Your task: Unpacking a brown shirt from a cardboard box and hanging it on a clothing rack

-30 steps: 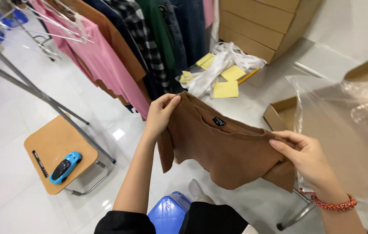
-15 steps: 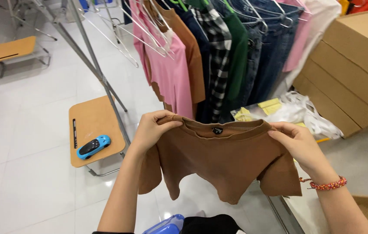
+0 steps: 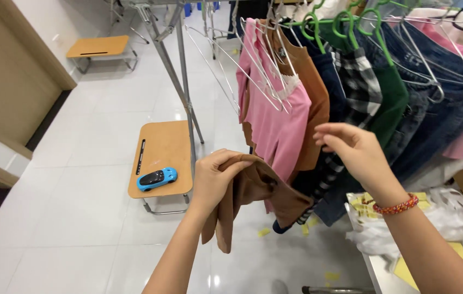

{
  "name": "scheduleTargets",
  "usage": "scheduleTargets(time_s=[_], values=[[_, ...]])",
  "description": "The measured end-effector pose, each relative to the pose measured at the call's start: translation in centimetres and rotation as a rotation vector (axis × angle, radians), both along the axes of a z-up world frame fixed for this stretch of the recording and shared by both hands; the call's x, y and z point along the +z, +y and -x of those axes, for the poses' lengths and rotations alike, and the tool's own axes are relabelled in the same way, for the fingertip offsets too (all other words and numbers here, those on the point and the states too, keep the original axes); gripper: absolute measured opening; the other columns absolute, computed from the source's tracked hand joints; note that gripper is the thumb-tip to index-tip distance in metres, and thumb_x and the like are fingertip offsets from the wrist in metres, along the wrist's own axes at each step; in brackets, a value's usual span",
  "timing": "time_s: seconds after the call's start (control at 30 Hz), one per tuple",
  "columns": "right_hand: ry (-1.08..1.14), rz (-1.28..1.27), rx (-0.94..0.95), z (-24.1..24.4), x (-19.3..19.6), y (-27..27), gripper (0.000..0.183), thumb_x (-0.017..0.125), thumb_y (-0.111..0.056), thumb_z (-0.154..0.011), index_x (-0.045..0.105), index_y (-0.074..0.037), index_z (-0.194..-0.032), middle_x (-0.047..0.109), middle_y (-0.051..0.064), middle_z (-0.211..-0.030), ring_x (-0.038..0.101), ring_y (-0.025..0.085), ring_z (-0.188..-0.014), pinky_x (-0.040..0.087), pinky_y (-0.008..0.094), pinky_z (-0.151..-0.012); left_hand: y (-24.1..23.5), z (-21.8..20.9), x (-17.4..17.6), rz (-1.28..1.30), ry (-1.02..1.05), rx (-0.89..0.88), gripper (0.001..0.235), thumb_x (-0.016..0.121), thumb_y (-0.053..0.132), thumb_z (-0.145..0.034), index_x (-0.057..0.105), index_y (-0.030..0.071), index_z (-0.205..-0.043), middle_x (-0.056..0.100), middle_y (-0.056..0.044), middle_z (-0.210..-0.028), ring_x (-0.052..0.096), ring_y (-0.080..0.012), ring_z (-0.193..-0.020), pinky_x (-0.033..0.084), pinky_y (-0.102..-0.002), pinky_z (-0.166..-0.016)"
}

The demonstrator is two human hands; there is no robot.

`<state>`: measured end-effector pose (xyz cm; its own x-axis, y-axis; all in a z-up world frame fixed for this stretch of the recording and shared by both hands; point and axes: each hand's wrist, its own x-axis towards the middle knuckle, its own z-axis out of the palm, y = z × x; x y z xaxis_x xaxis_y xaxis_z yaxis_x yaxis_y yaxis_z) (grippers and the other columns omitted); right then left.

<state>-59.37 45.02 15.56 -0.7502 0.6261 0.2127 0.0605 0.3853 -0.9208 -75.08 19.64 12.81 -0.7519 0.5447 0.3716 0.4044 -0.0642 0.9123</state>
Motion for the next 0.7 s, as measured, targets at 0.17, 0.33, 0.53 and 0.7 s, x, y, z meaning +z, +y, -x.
scheduleTargets(time_s=[0.17, 0.33, 0.53, 0.7], values=[[0.135, -0.124, 0.103, 9.3, 4.7, 2.2, 0.040, 0.064, -0.002, -0.102, 0.066, -0.001, -0.143, 0.072, 0.021, -0.130, 0.070, 0.027, -0.120, 0.057, 0.041, -0.103, 1.5, 2.5, 0.6, -0.004, 0.078, 0.068, 0.008, 0.090, 0.019, -0.084, 0.088, 0.022, -0.091, 0.079, 0.001, -0.075, 0.075, -0.0140, -0.076, 0.059, -0.026, -0.075], [0.005, -0.275, 0.097, 20.2, 4.2, 5.0, 0.063, 0.070, -0.021, -0.099, 0.051, -0.005, -0.157, 0.060, 0.027, -0.148, 0.057, 0.038, -0.137, 0.050, 0.048, -0.113, 2.5, 5.5, 0.5, 0.024, 0.146, 0.156, 0.009, 0.092, 0.021, -0.082, 0.087, 0.022, -0.089, 0.077, 0.000, -0.073, 0.072, -0.0129, -0.074, 0.058, -0.027, -0.071], [-0.259, -0.029, -0.002, 27.5, 5.6, 6.0, 0.083, 0.053, -0.024, -0.097, 0.015, -0.020, -0.171, 0.044, 0.009, -0.166, 0.061, 0.022, -0.124, 0.047, 0.040, -0.106, 2.6, 7.3, 1.1, 0.131, 0.089, 0.208, 0.009, 0.087, 0.019, -0.085, 0.083, 0.012, -0.081, 0.076, 0.003, -0.076, 0.065, -0.0076, -0.074, 0.049, -0.024, -0.069], [-0.098, 0.088, -0.064, 32.5, 3.6, 9.4, 0.078, 0.053, -0.003, -0.098, 0.028, -0.026, -0.168, 0.059, -0.007, -0.097, 0.061, 0.009, -0.076, 0.052, 0.026, -0.059, 3.4, 7.6, 1.1, 0.135, 0.113, 0.190, 0.013, 0.088, 0.022, -0.085, 0.082, 0.011, -0.081, 0.075, 0.003, -0.075, 0.061, -0.0068, -0.071, 0.047, -0.023, -0.066]])
